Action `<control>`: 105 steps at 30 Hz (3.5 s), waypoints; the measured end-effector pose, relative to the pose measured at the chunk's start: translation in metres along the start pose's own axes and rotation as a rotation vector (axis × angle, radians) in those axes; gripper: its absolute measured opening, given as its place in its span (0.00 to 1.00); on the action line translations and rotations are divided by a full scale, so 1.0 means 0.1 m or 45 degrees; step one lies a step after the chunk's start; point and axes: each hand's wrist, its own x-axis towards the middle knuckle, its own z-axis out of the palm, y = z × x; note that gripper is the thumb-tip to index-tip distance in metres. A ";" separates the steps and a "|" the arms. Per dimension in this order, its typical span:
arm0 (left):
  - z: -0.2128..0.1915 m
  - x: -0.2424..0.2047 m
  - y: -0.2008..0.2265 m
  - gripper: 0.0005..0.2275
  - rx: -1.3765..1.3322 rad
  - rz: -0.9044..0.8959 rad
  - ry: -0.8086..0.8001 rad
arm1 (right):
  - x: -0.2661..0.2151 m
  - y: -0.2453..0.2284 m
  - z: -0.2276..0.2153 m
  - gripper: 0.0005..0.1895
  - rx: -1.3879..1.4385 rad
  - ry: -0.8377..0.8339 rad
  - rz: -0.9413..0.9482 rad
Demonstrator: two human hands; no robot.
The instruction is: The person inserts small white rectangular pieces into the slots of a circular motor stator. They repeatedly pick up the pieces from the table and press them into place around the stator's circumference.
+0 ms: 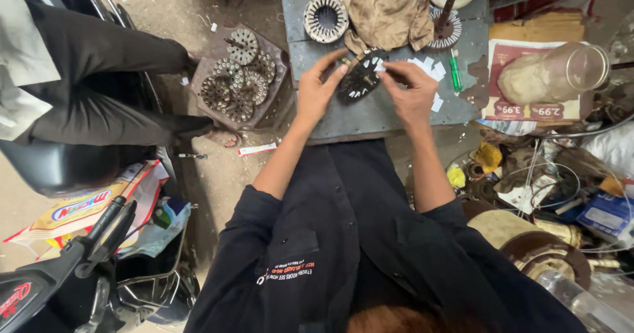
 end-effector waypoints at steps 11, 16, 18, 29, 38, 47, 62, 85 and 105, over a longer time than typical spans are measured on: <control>0.08 -0.02 -0.35 0.13 -0.227 -0.260 -0.031 | 0.00 -0.11 0.30 0.07 -0.239 -0.045 -0.266; -0.03 -0.03 -0.15 0.15 -0.196 -0.251 -0.103 | -0.02 -0.14 0.29 0.10 -0.264 -0.033 -0.327; -0.13 -0.09 -0.04 0.19 -0.042 -0.175 -0.148 | 0.00 -0.13 0.24 0.15 -0.270 -0.069 -0.340; -0.27 -0.36 0.07 0.12 1.146 0.058 -0.248 | -0.08 -0.07 0.37 0.08 -0.217 -0.078 -0.351; -0.42 -0.29 0.36 0.08 0.958 0.203 -0.307 | -0.13 -0.17 0.46 0.09 -0.295 -0.013 -0.342; -1.10 -0.17 0.39 0.10 1.176 -0.236 -0.051 | -0.14 -0.13 0.49 0.08 -0.339 0.091 -0.299; -0.27 -0.30 0.29 0.10 1.063 0.178 -0.327 | -0.10 -0.11 0.43 0.07 -0.343 0.056 -0.235; -0.23 -0.04 -0.12 0.19 -0.021 -0.116 -0.340 | -0.07 -0.10 0.06 0.06 -0.379 0.148 -0.096; -0.33 0.37 -0.01 0.09 -0.128 -0.428 -0.005 | -0.44 0.51 -0.33 0.16 -0.525 0.252 0.460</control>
